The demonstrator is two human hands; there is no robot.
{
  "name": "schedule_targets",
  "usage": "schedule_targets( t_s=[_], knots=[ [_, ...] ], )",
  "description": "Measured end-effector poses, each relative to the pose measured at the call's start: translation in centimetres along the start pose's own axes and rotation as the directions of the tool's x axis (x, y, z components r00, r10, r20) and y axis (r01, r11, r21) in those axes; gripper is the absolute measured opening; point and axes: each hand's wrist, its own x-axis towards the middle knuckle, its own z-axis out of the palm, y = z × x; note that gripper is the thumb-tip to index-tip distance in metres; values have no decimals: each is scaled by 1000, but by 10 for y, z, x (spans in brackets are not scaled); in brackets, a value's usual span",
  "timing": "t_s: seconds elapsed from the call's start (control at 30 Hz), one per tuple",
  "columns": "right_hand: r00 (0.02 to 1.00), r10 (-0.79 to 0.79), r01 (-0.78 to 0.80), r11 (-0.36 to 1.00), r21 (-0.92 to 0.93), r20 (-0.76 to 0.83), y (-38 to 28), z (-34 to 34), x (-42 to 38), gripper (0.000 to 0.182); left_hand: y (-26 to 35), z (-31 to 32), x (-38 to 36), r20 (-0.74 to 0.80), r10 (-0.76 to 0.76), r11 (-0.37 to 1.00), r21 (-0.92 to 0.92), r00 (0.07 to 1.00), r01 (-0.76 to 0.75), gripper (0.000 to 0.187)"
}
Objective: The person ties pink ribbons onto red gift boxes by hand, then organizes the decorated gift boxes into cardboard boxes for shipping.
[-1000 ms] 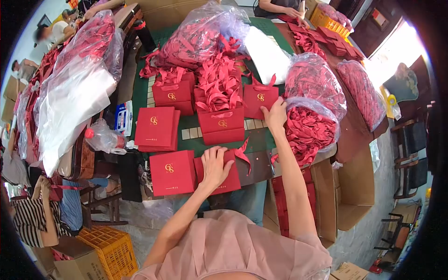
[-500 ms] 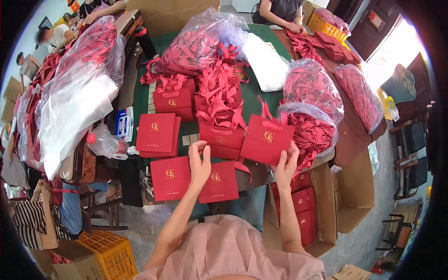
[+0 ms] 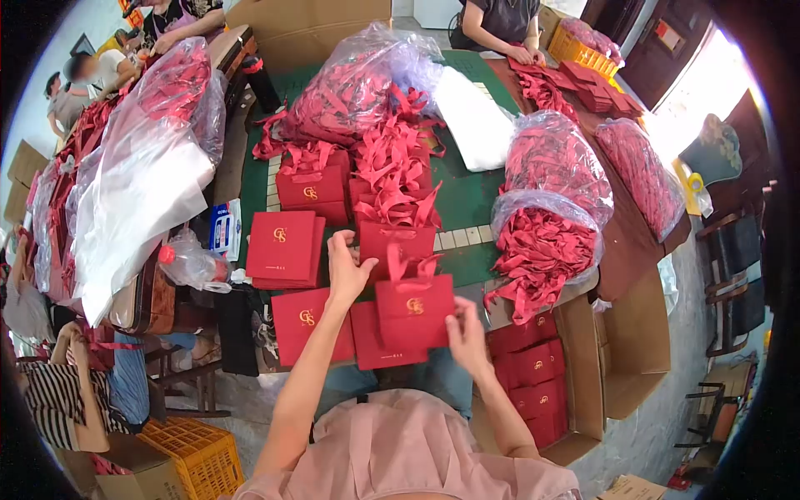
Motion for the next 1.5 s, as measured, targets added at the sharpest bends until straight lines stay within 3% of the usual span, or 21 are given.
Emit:
schedule_targets(
  t_s=[0.07, 0.23, 0.3, 0.33, 0.4, 0.47, 0.53, 0.57, 0.63, 0.67, 0.83, 1.1, 1.2, 1.23, 1.27, 1.37, 1.43, 1.5],
  knots=[
    [999, -38, 38, 999, 10, 9, 13, 22, -2, 32, 4, -6, 8, 56, -121, 986, -107, 991, 126, 71],
    [999, -39, 38, 968, -246, 0, 4, 47, 6, 38, -9, 8, 14, 31, -83, 996, -17, 996, 83, 74],
    [954, -299, 247, 782, -573, 4, 1, 53, 17, 40, -23, 20, 16, -10, -105, 995, 3, 994, 105, 80],
    [949, -315, 252, 770, -586, -5, -8, 51, 20, 36, -34, 26, 17, -9, -100, 995, 2, 995, 100, 80],
    [998, -59, 43, 939, -340, -36, -14, 46, 30, 29, -53, 36, 20, 51, -190, 961, -193, 980, 196, 90],
    [972, -146, 81, 942, -325, -182, -26, 38, 57, 25, -65, 43, 23, 71, -181, 957, -215, 981, 192, 94],
    [933, -278, 162, 891, -424, -227, -24, 29, 95, 43, -59, 42, 25, 95, -172, 952, -239, 981, 190, 98],
    [905, -343, 214, 877, -431, -249, -18, 28, 116, 52, -43, 35, 25, 123, -170, 969, -159, 978, 188, 100],
    [921, -361, 256, 847, -466, -150, 8, 28, 157, 70, -33, 34, 28, 144, -168, 980, -79, 975, 181, 101],
    [962, -254, 207, 915, -347, -97, 23, 31, 174, 78, -33, 36, 30, 143, -171, 983, -39, 975, 178, 102],
    [983, -175, 184, 964, -192, 63, 35, 34, 215, 83, -28, 43, 36, 91, -115, 989, 102, 989, 106, 95],
    [991, -51, 65, 992, -108, 122, 37, 28, 248, 84, -16, 69, 59, 42, -187, 982, 24, 981, 186, 98],
    [991, -20, 30, 997, -70, 132, 40, 29, 254, 83, -8, 72, 70, 56, -202, 977, -60, 978, 205, 106],
    [993, -22, 27, 999, -42, 115, 45, 30, 257, 83, -4, 73, 73, 88, -269, 951, -132, 959, 279, 110],
    [993, -21, 26, 999, -43, 113, 49, 30, 261, 83, 0, 73, 76, 125, -331, 915, -202, 935, 351, 114],
    [993, -80, 88, 993, -83, 90, 55, 32, 270, 86, -10, 87, 86, 118, -339, 893, -272, 933, 358, 117],
    [1000, -26, 30, 961, -276, 17, 51, 30, 271, 99, -5, 85, 94, 127, -371, 885, -251, 920, 392, 120],
    [997, -82, 76, 967, -243, -11, 49, 29, 273, 99, -11, 89, 105, 136, -402, 876, -230, 906, 423, 123]
  ],
)
